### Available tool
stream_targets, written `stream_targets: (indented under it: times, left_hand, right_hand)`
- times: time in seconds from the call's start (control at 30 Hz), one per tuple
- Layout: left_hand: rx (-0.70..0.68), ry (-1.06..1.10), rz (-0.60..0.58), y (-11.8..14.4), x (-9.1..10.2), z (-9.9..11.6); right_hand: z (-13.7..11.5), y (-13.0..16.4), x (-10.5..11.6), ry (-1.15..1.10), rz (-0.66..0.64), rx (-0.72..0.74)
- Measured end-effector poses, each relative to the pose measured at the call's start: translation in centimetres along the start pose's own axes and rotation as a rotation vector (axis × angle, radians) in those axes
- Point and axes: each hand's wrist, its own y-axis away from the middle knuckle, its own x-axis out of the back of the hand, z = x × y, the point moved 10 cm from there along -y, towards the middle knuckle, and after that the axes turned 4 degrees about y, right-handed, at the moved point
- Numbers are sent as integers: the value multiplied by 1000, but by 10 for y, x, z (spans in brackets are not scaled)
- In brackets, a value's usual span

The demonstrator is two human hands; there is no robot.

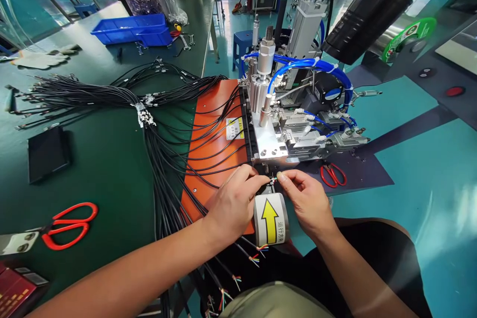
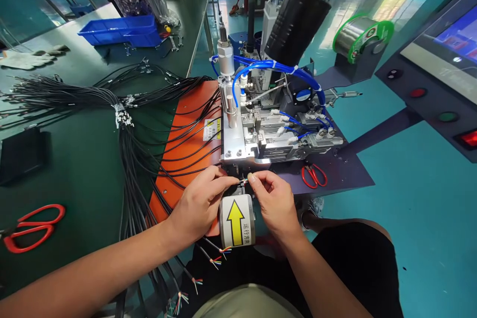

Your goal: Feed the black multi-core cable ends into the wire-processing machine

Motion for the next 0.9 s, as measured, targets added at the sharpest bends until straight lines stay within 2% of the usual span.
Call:
stream_targets:
  times: [0.9]
  left_hand:
    - [24, -99, -22, -2, -2, 2]
  right_hand:
    - [-1, 4, -3, -11, 1, -2]
